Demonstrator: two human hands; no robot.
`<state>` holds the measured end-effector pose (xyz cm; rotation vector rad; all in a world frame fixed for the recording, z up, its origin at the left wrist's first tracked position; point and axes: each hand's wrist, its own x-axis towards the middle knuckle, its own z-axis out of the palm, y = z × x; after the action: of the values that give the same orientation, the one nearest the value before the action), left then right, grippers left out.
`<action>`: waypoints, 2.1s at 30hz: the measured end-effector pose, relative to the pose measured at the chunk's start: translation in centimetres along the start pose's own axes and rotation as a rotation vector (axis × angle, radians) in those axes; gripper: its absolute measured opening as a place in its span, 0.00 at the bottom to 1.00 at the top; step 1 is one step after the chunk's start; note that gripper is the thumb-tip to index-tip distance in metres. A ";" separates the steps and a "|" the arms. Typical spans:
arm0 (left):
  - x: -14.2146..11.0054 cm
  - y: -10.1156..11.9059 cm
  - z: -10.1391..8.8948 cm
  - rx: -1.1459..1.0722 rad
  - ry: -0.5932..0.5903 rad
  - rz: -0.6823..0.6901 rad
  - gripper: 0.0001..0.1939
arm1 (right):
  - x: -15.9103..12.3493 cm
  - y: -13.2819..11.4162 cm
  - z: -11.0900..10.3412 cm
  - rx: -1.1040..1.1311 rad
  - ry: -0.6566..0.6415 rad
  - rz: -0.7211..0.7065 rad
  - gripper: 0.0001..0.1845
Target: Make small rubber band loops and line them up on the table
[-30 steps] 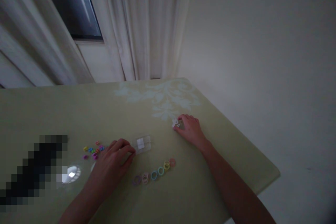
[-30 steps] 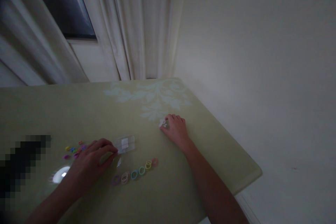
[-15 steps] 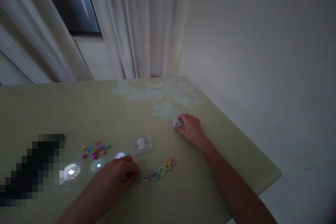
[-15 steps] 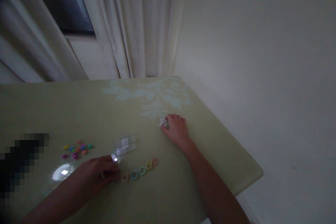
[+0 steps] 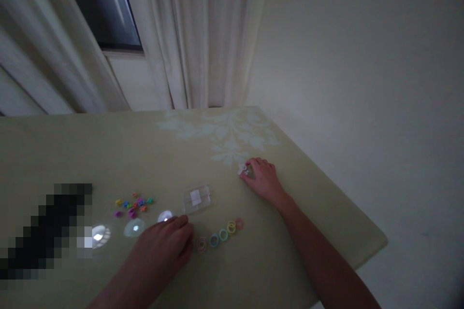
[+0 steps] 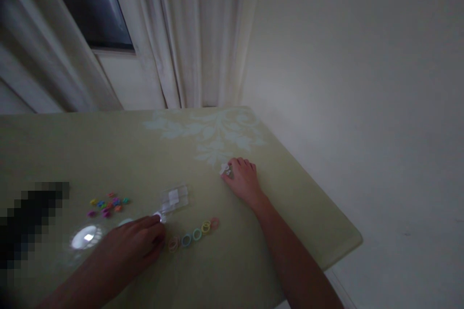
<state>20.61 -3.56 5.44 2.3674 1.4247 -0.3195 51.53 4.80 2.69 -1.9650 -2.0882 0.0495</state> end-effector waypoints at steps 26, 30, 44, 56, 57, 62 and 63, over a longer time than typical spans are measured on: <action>4.6 -4.0 -5.8 -0.070 0.269 0.007 0.08 | 0.3 0.1 0.4 -0.012 0.016 -0.036 0.14; 5.9 -3.8 -6.1 0.017 0.260 -0.024 0.08 | 0.3 0.1 0.4 -0.008 0.012 -0.040 0.14; 6.7 -3.3 -6.2 0.137 0.182 0.000 0.12 | 0.1 0.5 1.0 0.008 -0.002 -0.048 0.15; 5.3 -3.0 -7.9 -0.010 0.171 0.028 0.12 | 0.0 0.4 0.8 0.004 -0.015 -0.054 0.14; 5.0 -2.6 -8.0 -0.038 0.144 0.057 0.11 | 0.0 0.4 0.8 0.004 -0.017 -0.052 0.14; 4.2 -0.2 -6.9 -0.172 -0.082 0.217 0.08 | 0.0 0.2 0.5 0.010 -0.036 -0.038 0.16; 4.2 0.2 -6.5 -0.184 -0.114 0.233 0.09 | 0.0 0.2 0.4 0.011 -0.037 -0.037 0.16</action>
<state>22.85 2.45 9.83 2.2954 1.0655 -0.2452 51.64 4.92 2.21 -1.9322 -2.1424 0.0900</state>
